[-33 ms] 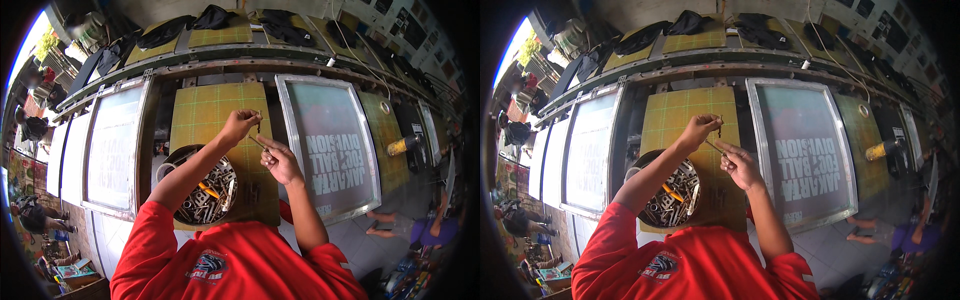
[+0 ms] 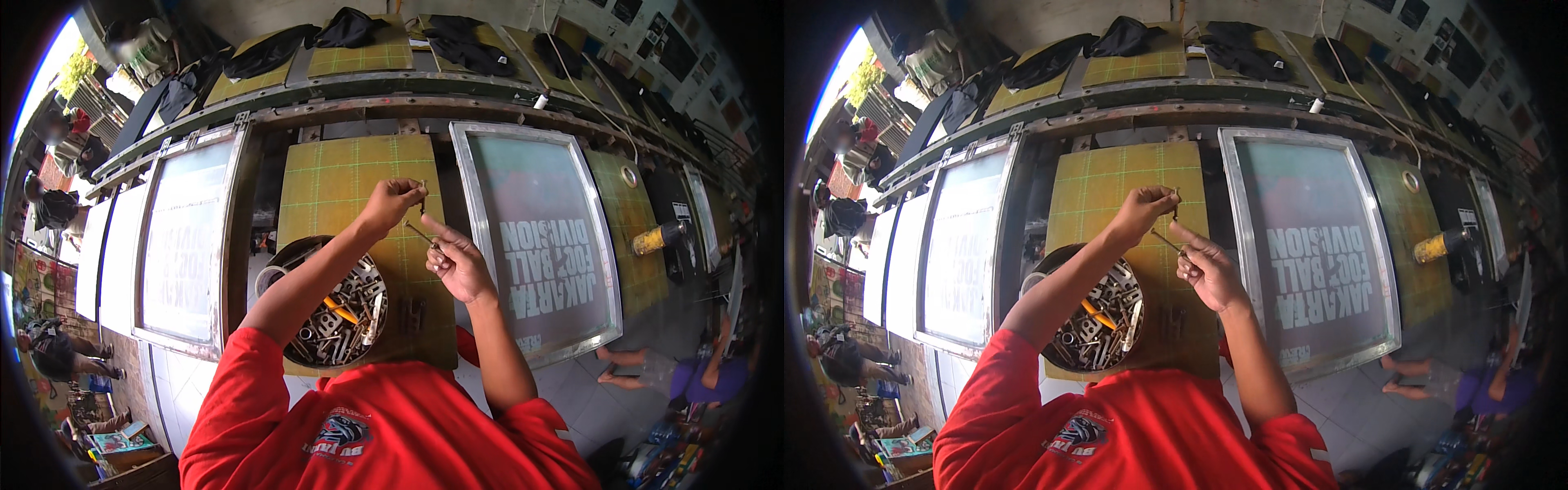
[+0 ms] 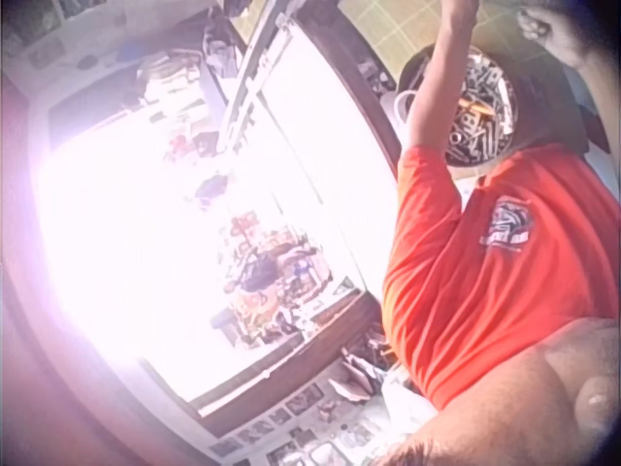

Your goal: The person selects small metal fasteners from a container and uses a screwdriver to secure a screen frame to a workbench. They then lift the frame to inspect the underside and flip it back over to continue the assembly process.

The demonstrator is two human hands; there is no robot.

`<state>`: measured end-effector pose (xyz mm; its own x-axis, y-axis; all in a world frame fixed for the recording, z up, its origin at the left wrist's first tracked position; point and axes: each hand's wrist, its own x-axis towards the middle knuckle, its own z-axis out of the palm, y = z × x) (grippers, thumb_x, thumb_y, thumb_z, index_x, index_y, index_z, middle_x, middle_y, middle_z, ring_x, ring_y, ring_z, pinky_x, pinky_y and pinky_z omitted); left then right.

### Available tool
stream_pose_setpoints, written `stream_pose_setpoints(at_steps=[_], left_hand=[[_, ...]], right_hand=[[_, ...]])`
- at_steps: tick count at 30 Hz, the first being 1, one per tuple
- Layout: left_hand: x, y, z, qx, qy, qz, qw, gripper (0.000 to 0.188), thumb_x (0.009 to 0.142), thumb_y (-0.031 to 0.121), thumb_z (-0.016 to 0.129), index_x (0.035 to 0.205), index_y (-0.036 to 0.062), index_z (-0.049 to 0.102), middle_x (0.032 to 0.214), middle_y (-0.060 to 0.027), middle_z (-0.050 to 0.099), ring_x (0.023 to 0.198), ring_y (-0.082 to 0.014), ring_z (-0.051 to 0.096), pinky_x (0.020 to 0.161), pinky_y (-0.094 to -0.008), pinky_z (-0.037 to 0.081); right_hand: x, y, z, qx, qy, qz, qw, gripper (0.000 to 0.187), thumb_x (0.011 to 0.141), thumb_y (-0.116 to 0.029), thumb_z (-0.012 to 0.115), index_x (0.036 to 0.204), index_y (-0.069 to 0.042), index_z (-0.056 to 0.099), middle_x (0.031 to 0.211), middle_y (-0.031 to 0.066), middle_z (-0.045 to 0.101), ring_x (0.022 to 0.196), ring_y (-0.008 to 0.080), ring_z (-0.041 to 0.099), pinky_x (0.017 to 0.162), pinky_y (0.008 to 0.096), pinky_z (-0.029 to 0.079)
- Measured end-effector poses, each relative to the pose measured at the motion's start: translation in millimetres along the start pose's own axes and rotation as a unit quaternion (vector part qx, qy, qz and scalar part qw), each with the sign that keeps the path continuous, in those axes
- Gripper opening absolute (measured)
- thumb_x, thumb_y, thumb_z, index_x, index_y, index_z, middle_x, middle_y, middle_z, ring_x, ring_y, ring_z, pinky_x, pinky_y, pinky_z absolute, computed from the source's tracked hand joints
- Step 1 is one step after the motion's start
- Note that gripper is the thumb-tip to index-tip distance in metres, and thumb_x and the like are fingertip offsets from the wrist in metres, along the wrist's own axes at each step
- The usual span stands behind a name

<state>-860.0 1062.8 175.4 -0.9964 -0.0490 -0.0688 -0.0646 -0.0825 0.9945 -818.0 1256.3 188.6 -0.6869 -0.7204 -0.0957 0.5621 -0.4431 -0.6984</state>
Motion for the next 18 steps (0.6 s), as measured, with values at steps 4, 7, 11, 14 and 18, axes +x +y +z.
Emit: stream_pose_setpoints(at_steps=[4, 7, 11, 14, 18], left_hand=[[0.6, -6.0, 0.0, -0.031, -0.02, 0.001, 0.999, 0.016, 0.089, 0.016, 0.062, 0.087, 0.0, 0.065, 0.077, 0.0007, 0.061, 0.072, -0.006, 0.052, 0.067, -0.0215, 0.041], [1.2, -1.3, 5.3, -0.018, -0.021, -0.022, 0.999, 0.016, 0.089, 0.016, 0.062, 0.087, -0.0001, 0.065, 0.077, 0.0003, 0.061, 0.072, -0.0064, 0.052, 0.069, -0.0214, 0.042], [12.6, -12.4, -2.1, -0.021, 0.012, -0.005, 1.0, 0.016, 0.089, 0.015, 0.061, 0.087, -0.0002, 0.064, 0.077, 0.0008, 0.06, 0.07, -0.0069, 0.052, 0.07, -0.0214, 0.043], [29.4, -26.2, -14.2, -0.094, -0.01, -0.015, 0.995, 0.015, 0.09, 0.014, 0.06, 0.09, -0.0007, 0.064, 0.077, -0.0006, 0.06, 0.07, -0.0092, 0.054, 0.071, -0.0224, 0.044], [83.9, -21.3, -17.9, -0.188, 0.054, -0.108, 0.975, 0.013, 0.09, 0.01, 0.057, 0.09, -0.0016, 0.063, 0.074, -0.0069, 0.059, 0.065, -0.0133, 0.055, 0.061, -0.0235, 0.045]], right_hand=[[5.2, 0.0, 3.0, 0.007, 0.031, -0.018, 0.999, 0.055, 0.092, -0.006, 0.047, 0.143, -0.003, 0.028, 0.069, -0.0036, 0.036, 0.065, 0.0073, 0.037, 0.063, 0.0229, 0.035], [5.8, 1.3, -8.1, 0.027, 0.016, 0.001, 1.0, 0.054, 0.092, -0.007, 0.048, 0.142, -0.002, 0.03, 0.071, -0.0036, 0.036, 0.066, 0.0073, 0.037, 0.063, 0.0225, 0.035], [-1.2, -5.0, 2.9, -0.023, 0.02, -0.021, 0.999, 0.047, 0.091, -0.008, 0.046, 0.137, 0.0, 0.037, 0.073, -0.0032, 0.036, 0.066, 0.0076, 0.038, 0.065, 0.0219, 0.035], [0.7, 2.6, -6.1, -0.072, 0.062, -0.036, 0.995, 0.04, 0.092, -0.008, 0.046, 0.131, 0.0, 0.044, 0.072, -0.0032, 0.039, 0.065, 0.0068, 0.038, 0.064, 0.0209, 0.036], [18.0, 54.8, -59.9, -0.323, 0.179, -0.153, 0.917, 0.035, 0.092, -0.005, 0.044, 0.126, -0.005, 0.05, 0.072, -0.0016, 0.046, 0.066, 0.0074, 0.044, 0.062, 0.0222, 0.038]])
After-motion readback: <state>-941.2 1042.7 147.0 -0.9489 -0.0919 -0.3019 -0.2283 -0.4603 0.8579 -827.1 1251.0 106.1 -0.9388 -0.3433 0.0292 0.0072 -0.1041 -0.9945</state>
